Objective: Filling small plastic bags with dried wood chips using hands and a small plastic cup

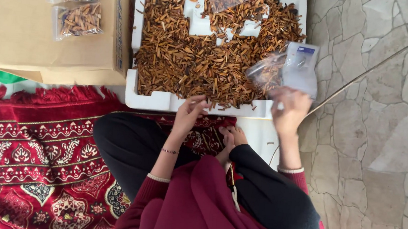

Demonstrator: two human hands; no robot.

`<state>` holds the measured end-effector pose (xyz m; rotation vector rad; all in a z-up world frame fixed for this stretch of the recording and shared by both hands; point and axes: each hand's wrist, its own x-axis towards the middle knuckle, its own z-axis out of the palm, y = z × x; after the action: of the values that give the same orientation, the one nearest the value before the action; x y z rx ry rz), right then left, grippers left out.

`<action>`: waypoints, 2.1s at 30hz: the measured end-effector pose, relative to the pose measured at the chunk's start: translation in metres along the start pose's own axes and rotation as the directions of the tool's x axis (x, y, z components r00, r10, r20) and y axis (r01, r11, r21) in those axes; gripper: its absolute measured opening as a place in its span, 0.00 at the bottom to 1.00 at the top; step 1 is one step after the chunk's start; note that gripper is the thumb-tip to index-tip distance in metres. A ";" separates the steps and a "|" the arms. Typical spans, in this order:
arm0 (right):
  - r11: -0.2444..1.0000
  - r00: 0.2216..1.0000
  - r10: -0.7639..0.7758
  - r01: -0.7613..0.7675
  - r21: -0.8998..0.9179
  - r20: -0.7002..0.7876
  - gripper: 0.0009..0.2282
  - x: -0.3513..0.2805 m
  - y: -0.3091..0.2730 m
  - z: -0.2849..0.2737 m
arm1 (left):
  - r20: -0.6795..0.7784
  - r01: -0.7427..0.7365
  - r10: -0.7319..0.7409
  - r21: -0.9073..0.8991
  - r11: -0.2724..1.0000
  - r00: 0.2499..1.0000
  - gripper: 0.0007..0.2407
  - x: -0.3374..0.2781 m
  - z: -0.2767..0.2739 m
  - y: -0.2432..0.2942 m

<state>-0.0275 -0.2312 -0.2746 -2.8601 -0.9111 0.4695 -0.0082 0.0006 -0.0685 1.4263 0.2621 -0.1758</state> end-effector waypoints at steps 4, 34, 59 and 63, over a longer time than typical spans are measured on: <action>0.999 0.999 0.039 -0.038 -0.023 0.020 0.13 -0.001 -0.043 -0.039 | -0.158 -0.126 0.165 0.231 0.965 0.974 0.12 0.023 -0.027 -0.009; 0.781 0.727 0.587 -0.394 0.485 -0.355 0.06 0.294 0.176 -0.263 | -0.384 0.148 0.392 0.845 0.513 0.836 0.15 0.099 -0.067 -0.038; 0.977 0.412 -0.046 0.210 0.046 -0.910 0.07 0.034 -0.055 -0.229 | -0.143 -0.449 0.470 0.157 0.880 0.871 0.11 0.021 0.046 0.021; 0.910 0.507 -0.084 0.390 0.141 -0.858 0.04 0.019 -0.078 -0.251 | -0.146 -0.323 0.318 -0.009 0.946 0.937 0.05 0.010 0.036 0.003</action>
<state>0.0255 -0.1582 -0.0268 -2.1297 -0.8684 -0.7116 0.0048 -0.0348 -0.0644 1.4305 0.1450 0.1988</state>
